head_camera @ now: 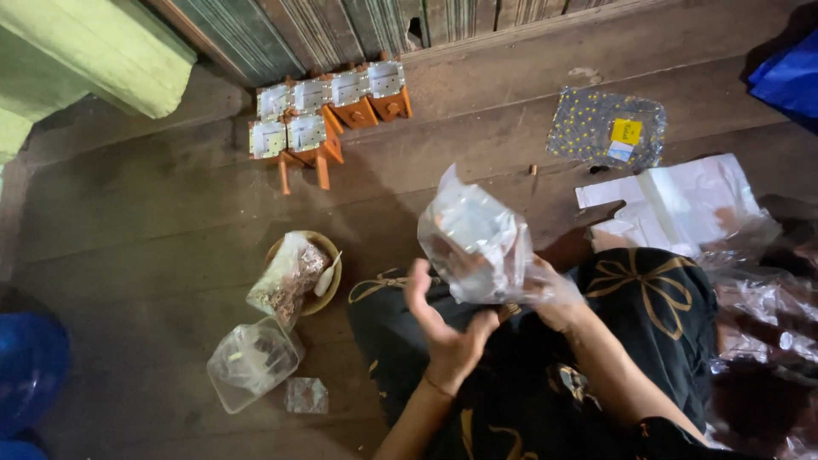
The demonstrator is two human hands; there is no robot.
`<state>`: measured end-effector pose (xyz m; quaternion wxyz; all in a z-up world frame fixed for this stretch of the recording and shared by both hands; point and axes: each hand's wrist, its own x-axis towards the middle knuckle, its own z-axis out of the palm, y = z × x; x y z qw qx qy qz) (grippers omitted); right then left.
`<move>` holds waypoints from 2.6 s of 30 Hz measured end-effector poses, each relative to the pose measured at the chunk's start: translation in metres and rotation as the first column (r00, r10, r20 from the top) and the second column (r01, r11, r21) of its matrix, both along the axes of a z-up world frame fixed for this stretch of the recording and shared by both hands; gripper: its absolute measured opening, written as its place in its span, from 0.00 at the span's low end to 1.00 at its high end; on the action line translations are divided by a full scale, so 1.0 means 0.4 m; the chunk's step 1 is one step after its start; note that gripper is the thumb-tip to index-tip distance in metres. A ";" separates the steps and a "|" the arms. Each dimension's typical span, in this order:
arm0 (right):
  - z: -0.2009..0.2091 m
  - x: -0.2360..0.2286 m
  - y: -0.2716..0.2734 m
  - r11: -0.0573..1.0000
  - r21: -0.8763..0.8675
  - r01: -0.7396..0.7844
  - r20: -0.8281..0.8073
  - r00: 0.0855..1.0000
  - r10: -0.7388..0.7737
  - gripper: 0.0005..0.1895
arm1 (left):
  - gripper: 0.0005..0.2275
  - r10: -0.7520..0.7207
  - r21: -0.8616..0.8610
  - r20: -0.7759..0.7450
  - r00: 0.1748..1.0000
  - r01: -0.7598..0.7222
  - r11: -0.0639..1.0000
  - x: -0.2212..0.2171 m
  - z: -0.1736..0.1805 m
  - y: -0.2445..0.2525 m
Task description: The person is manually packaging small rectangular components into individual clear plastic bags while sitting on a wooden floor.
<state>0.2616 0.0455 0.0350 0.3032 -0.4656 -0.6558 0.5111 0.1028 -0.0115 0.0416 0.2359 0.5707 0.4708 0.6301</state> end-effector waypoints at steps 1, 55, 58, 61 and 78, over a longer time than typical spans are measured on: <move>-0.004 0.004 -0.005 1.000 0.011 0.020 0.010 1.000 -0.020 0.38 | 0.52 0.088 -0.252 0.025 0.996 -0.079 0.965 -0.014 -0.030 -0.011; -0.088 0.130 0.100 0.889 0.017 0.457 -0.262 0.860 -0.438 0.14 | 0.06 -0.060 -0.224 -0.171 0.983 0.020 0.974 -0.093 -0.106 0.171; -0.179 0.091 0.100 0.832 -0.342 0.437 -0.555 0.621 -0.554 0.08 | 0.07 -0.147 -0.144 -0.026 0.989 0.141 0.979 -0.065 -0.087 0.185; -0.232 0.052 0.119 0.827 -0.326 0.457 -0.660 0.516 -0.546 0.05 | 0.06 -0.229 -0.195 0.195 0.954 0.266 0.944 -0.045 -0.083 0.189; -0.471 0.050 0.239 0.874 0.407 0.265 0.173 0.917 -0.359 0.05 | 0.17 0.092 -0.423 0.530 0.843 0.169 0.890 0.014 -0.469 0.272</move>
